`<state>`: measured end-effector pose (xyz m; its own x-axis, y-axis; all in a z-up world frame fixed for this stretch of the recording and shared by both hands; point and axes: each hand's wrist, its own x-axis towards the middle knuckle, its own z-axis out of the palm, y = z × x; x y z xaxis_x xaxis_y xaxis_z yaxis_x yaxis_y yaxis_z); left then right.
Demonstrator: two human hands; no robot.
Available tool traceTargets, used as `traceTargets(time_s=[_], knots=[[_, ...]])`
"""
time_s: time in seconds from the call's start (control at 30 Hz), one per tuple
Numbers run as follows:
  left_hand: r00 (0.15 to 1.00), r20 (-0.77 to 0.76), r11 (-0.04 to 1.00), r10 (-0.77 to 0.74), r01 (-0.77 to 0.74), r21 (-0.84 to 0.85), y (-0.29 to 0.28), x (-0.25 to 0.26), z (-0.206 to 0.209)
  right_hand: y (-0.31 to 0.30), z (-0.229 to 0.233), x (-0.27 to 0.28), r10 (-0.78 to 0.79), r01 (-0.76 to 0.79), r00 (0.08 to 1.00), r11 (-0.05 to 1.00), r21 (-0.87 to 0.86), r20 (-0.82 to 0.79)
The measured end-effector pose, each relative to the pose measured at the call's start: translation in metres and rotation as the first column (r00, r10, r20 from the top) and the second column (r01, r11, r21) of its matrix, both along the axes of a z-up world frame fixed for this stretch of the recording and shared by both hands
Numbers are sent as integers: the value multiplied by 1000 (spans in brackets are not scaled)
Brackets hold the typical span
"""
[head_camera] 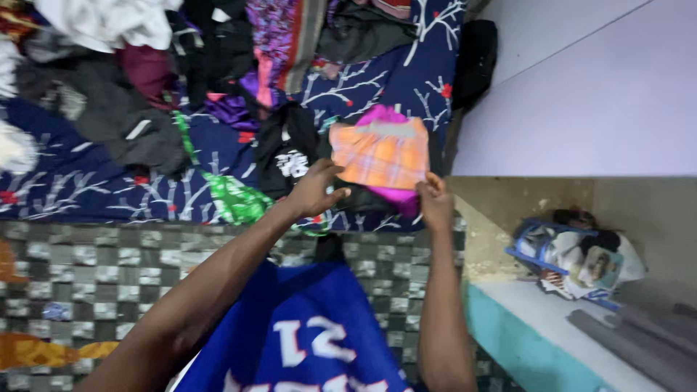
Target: The person picks up clothing items from a bed, folds them by hand, and places them into a closet shelf or hangs them using a hanger.
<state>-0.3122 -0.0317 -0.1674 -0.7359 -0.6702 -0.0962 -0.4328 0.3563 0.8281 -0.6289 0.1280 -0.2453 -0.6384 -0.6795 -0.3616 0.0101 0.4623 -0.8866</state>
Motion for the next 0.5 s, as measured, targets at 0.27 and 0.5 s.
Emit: traceTargets(time_s=[0.27,0.5], knots=[[808,439,683,393,-576,449,-24,-85,-144,-41,-87,-71,150,-102,982,934,344,-114],[767,463,410,444,-634,656,-43,-104,-185,-72,-97,-58,156,-168,985,965,203,72]])
